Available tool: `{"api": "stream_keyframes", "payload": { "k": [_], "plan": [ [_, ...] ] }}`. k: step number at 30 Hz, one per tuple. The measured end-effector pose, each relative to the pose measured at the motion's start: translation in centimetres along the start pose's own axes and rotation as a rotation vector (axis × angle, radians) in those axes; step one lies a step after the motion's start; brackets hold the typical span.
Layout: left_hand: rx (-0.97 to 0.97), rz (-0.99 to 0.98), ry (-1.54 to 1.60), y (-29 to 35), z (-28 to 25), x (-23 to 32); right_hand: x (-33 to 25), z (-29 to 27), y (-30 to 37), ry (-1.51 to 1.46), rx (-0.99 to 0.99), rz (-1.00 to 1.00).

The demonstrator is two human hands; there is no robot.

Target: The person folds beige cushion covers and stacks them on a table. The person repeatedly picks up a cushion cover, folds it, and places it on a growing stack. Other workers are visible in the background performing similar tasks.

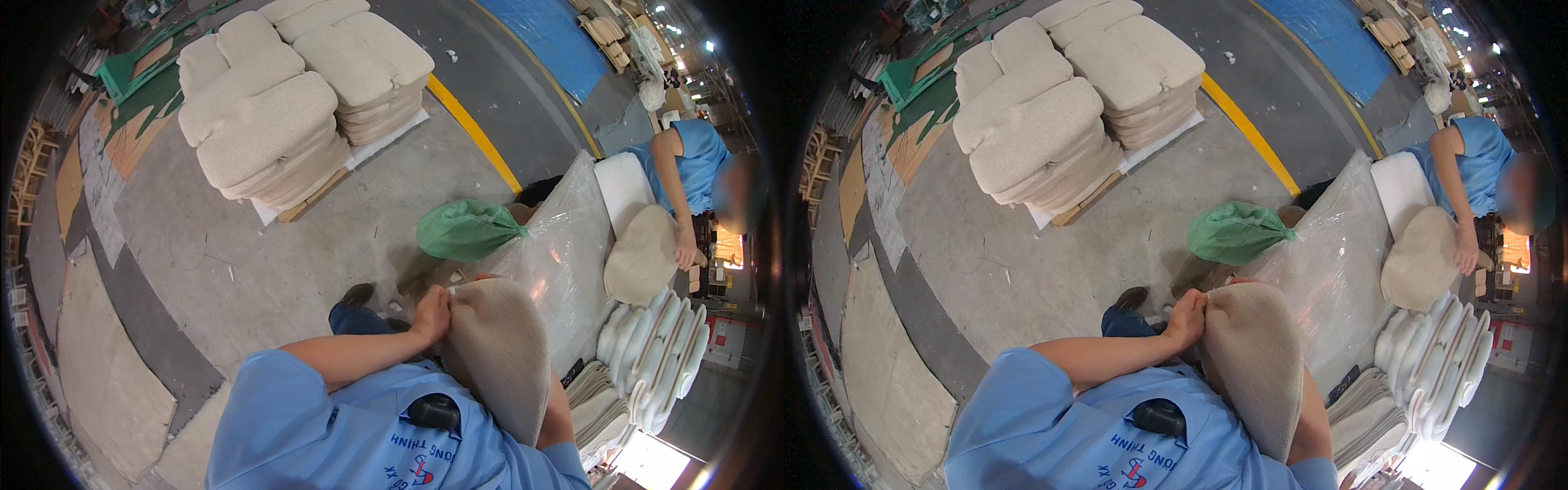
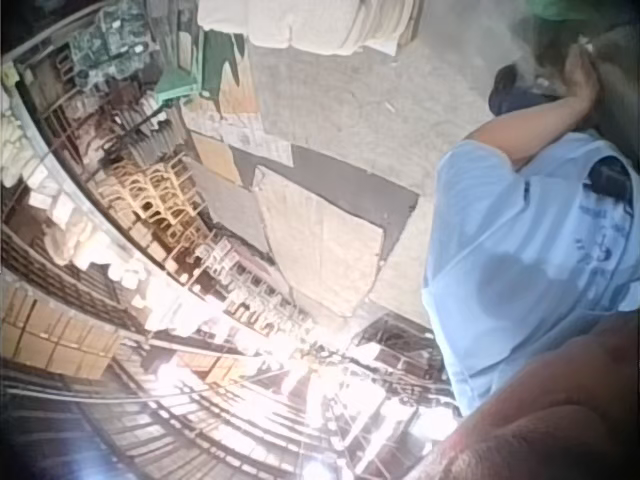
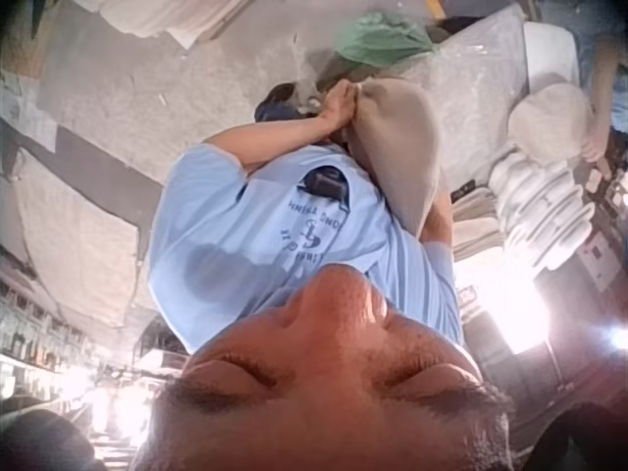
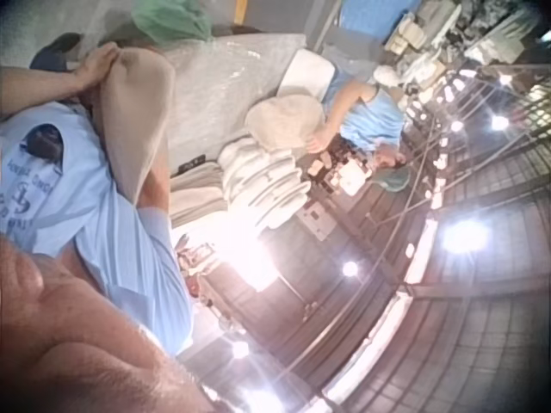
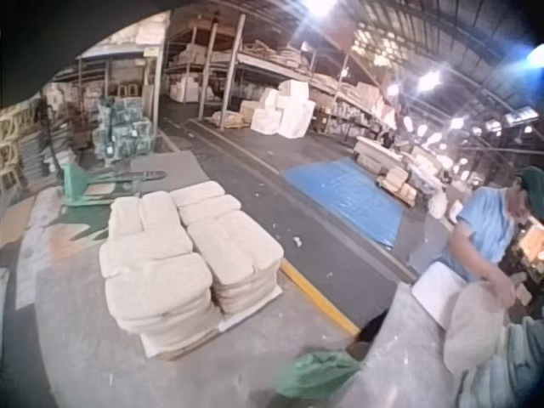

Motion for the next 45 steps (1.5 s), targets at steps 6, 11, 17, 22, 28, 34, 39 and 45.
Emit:
{"api": "stream_keyframes", "payload": {
  "k": [6, 11, 17, 22, 28, 34, 39, 45],
  "plan": [
    [-0.012, -0.002, 0.002, -1.8, 1.2, -0.8, -1.4, 1.3, 0.5, -0.588, 0.073, 0.086],
    [-0.042, 0.034, 0.078, -2.2, 1.4, -3.0, -0.6, 1.4, -0.1, -0.631, 0.058, 0.081],
    [-0.056, 0.024, 0.047, -2.8, 1.2, -3.8, 0.0, 1.3, 0.3, -0.676, 0.062, 0.071],
    [-0.345, 0.256, -0.019, -5.4, 0.7, -3.3, 0.0, -1.1, 1.6, -0.651, 0.059, 0.069],
    [-0.901, 0.008, -0.161, -5.4, -0.7, 1.0, -5.9, -9.3, 17.1, -0.048, 0.232, 0.057],
    [-1.105, 0.108, -0.559, -6.1, 2.3, 1.2, -5.8, -4.0, 38.5, 0.064, 0.159, 0.138],
    [-1.032, 0.396, -0.810, -5.5, 3.5, 2.2, -5.4, 4.3, 40.4, 0.368, 0.579, 0.284],
    [-1.081, 0.556, -0.821, -5.1, 4.9, 2.9, -1.3, 5.1, 39.5, 0.333, 1.156, 0.135]
  ]
}}
Point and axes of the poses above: each hand's wrist, its own y-axis away from the middle knuckle, its own z-axis out of the palm, x = y × z, the point moved 6 cm from there along -y, towards the middle knuckle, and after that the axes turned 11 degrees about y, right-handed, at the moved point
